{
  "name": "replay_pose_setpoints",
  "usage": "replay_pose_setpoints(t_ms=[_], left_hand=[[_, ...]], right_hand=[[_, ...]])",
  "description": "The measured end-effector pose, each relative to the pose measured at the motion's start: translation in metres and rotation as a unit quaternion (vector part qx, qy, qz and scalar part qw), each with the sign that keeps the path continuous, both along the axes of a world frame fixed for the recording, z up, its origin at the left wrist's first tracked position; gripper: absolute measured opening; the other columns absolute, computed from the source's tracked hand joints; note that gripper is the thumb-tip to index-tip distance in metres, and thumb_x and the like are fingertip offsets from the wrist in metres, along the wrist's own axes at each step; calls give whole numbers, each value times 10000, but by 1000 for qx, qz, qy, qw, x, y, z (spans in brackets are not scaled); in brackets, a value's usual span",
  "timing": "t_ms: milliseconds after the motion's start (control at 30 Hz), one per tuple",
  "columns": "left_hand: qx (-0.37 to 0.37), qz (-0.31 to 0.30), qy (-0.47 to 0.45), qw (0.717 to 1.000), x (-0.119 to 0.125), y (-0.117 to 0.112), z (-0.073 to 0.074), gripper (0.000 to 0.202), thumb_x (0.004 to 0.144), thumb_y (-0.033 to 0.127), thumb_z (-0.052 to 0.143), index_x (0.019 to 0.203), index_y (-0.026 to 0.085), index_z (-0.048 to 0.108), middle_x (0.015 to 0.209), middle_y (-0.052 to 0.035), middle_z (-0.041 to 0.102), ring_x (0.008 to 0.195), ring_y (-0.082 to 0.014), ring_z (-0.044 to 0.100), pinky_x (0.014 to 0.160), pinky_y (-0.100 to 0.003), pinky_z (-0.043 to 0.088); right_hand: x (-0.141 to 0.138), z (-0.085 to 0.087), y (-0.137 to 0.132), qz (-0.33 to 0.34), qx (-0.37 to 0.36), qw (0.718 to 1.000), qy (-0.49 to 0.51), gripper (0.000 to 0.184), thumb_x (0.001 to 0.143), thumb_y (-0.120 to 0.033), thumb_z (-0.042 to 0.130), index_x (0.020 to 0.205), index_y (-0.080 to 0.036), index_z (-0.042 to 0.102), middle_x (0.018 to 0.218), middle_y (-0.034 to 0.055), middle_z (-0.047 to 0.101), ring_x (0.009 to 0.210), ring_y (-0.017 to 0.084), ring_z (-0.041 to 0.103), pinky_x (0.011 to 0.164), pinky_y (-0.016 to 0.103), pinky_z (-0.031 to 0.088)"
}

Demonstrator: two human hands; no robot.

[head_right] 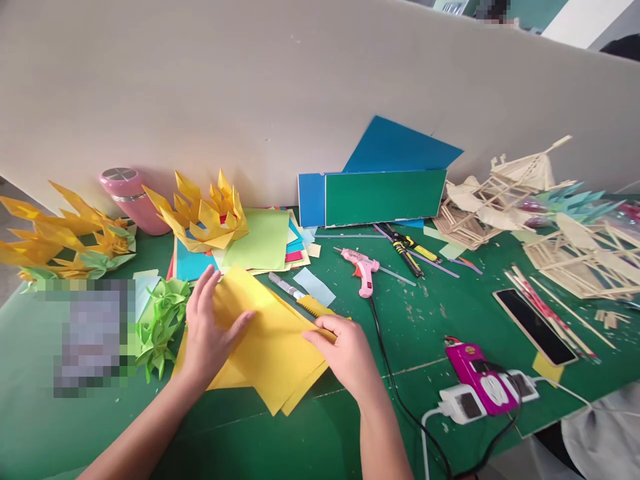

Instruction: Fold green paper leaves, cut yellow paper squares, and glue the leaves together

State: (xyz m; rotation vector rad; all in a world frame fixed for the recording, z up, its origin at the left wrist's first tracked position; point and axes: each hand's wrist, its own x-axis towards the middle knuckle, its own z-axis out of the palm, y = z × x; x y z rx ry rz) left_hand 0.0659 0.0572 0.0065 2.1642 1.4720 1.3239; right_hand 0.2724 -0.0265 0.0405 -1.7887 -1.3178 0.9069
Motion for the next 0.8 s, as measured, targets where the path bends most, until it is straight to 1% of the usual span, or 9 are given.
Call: replay_pose_setpoints(t_ms=[100, 167, 300, 433, 533, 600, 667, 733, 800], left_hand=[[-127, 11, -74, 989, -7, 4, 5, 554, 741, 461, 656, 1215, 196, 547, 1033, -109, 678, 958, -273, 651, 846, -443, 522], [-193, 5, -132, 972, -11, 3, 9, 400, 730, 435, 647, 1055, 203, 635, 811, -44, 690, 758, -216, 671, 707, -362, 557], [-218, 27, -209, 953, -21, 2, 10, 252, 635, 430, 708, 722, 200, 651, 728, -26, 695, 676, -185, 663, 654, -313, 562], [-194, 76, -226, 952, -33, 4, 5, 258, 619, 441, 695, 666, 204, 605, 664, -7, 671, 603, -168, 652, 542, -269, 538], [-160, 95, -169, 968, -44, 6, 2, 218, 694, 413, 651, 739, 203, 616, 688, -4, 679, 553, -152, 644, 451, -233, 487], [-82, 71, -143, 984, -50, 5, -1, 121, 751, 326, 612, 772, 207, 616, 744, -8, 697, 628, -155, 673, 537, -245, 529], [3, 18, -131, 991, -54, 2, -4, 28, 766, 212, 586, 787, 214, 604, 772, -7, 709, 716, -160, 693, 630, -260, 553], [60, -46, -128, 989, -55, -2, -8, 123, 733, 124, 579, 811, 218, 589, 791, -7, 723, 731, -164, 701, 633, -264, 555], [83, -108, -157, 978, -55, -6, -9, 178, 718, 84, 574, 834, 219, 571, 794, -12, 733, 719, -174, 710, 591, -266, 556]], right_hand=[[5, 7, 1, -28, -29, 999, 23, 357, 675, -493, 659, 581, -193, 490, 599, -11, 485, 574, 134, 433, 478, 224, 334], [8, 8, 3, -38, -47, 996, 68, 443, 618, -540, 698, 544, -200, 425, 554, -39, 407, 528, 109, 375, 450, 211, 296], [18, 1, 11, -61, -35, 984, 166, 558, 536, -634, 722, 500, -197, 375, 506, -70, 319, 486, 76, 292, 436, 198, 255], [31, -6, 18, -145, 30, 974, 169, 498, 575, -636, 705, 533, -176, 519, 538, -32, 478, 522, 107, 417, 469, 212, 340], [35, -11, 31, -223, 60, 962, 145, 450, 613, -614, 684, 684, -172, 644, 669, 32, 643, 618, 179, 563, 518, 256, 435], [34, -18, 46, -251, 81, 958, 114, 461, 657, -605, 640, 787, -165, 686, 756, 75, 698, 684, 227, 620, 543, 292, 477], [31, -25, 65, -252, 122, 958, 64, 462, 689, -575, 593, 837, -152, 705, 835, 109, 724, 743, 262, 653, 601, 336, 515], [26, -32, 85, -237, 147, 960, 23, 455, 731, -519, 535, 903, -138, 714, 906, 130, 735, 838, 291, 667, 700, 381, 534], [22, -35, 105, -225, 158, 962, 11, 436, 758, -452, 494, 954, -131, 713, 992, 137, 728, 928, 298, 661, 796, 397, 523]])
